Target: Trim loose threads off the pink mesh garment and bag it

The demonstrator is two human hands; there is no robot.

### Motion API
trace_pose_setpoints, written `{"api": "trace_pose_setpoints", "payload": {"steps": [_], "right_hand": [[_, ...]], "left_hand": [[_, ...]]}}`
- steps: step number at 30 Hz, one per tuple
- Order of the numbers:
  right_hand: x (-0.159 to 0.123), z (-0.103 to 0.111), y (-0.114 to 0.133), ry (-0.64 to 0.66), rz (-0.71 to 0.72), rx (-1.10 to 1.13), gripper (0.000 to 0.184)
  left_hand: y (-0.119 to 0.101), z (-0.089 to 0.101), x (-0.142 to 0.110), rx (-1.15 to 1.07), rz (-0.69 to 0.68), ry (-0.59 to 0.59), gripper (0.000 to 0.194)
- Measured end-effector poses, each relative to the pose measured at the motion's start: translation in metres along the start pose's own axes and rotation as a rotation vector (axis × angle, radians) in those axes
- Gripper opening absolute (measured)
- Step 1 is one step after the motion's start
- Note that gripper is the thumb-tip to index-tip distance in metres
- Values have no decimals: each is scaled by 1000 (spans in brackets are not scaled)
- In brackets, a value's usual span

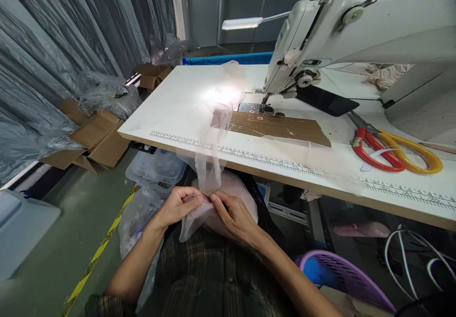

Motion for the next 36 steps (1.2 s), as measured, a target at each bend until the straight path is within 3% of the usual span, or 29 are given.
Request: {"api": "trace_pose_setpoints", "payload": {"steps": [7, 11, 16, 19, 23, 25, 27, 31, 33, 36], "right_hand": [[1, -1, -12, -42, -57, -51, 41], [-9, -4, -18, -49, -91, 106, 34], [-31, -21, -26, 77, -208, 348, 31], [-40, -5, -42, -21, -240, 374, 33], [-59, 46, -85, -400, -326, 194, 37], [-70, 60, -104, -499, -386, 97, 38], [-76, 64, -114, -494, -414, 27, 39], [-86, 71, -122, -485, -496, -79, 43], [-88, 81, -116, -558, -505, -113, 45], [-75, 90, -94, -626, -371, -88, 40]], "left_hand": [[4, 0, 2, -10, 25, -18, 38], [6, -2, 0, -2, 67, -23, 41], [10, -22, 0, 113, 100, 142, 36], [-2, -27, 11, 335, -73, 81, 25], [-24, -33, 19, 587, -407, -191, 27], [-24, -44, 18, 642, -527, -248, 25], [-19, -65, 16, 682, -629, -188, 28], [5, -109, 12, 810, -717, 69, 53], [13, -119, 12, 863, -722, 124, 61], [10, -121, 10, 870, -748, 111, 60]]}}
Point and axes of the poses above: each hand's wrist, its own x-axis towards the middle knuckle, its own z-axis out of the back of the hand, y = z × x, the point moved 10 cm from there along x, towards the middle knuckle, and after that the axes turned 1 degree about z, right-handed, at the moved point
